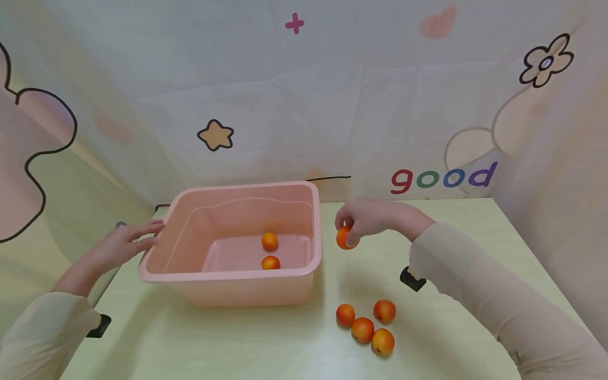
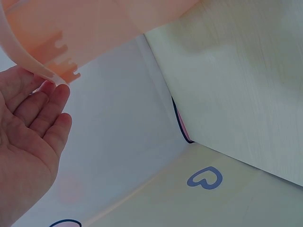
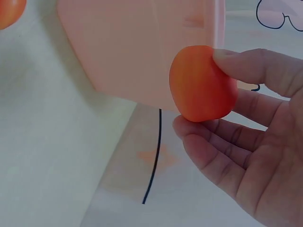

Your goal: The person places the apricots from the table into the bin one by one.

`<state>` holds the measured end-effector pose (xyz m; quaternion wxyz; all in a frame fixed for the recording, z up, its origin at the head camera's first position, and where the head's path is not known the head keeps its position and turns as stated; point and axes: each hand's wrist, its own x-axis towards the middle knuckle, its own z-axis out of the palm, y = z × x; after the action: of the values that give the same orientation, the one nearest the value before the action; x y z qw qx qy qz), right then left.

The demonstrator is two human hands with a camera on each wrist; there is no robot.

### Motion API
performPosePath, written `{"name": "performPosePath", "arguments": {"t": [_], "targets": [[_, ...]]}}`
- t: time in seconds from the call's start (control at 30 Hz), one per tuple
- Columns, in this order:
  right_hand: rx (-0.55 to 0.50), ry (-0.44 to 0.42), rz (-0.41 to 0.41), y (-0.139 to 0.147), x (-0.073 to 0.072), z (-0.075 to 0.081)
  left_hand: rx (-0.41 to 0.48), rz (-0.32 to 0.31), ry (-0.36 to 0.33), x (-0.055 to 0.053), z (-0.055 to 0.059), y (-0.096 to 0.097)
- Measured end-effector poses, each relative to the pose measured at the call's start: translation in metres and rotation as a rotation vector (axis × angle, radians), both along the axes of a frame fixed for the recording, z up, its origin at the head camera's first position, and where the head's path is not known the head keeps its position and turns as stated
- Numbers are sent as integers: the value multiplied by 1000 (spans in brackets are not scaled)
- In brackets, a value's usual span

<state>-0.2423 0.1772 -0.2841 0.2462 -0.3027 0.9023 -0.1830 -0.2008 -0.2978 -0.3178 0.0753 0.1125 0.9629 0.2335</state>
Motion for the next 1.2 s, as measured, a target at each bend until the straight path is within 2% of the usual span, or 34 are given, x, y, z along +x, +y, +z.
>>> {"name": "performPosePath", "arguments": {"t": [0.33,0.5,0.73,0.93,1.2], "targets": [[6,109,44,-20,-10,31,4,19,-7,0,-1,-2],[-15,98,69,-40,-17,39,4,26,-4,1,0,-2],[80,102,100,-75,-23,40,-2,36,-15,1,1,-1],[110,95,129,-104,-29,38,3,33,-17,1,2,0],[158,109,95,-134,-37,32,-3,17,4,-2,1,0]]}}
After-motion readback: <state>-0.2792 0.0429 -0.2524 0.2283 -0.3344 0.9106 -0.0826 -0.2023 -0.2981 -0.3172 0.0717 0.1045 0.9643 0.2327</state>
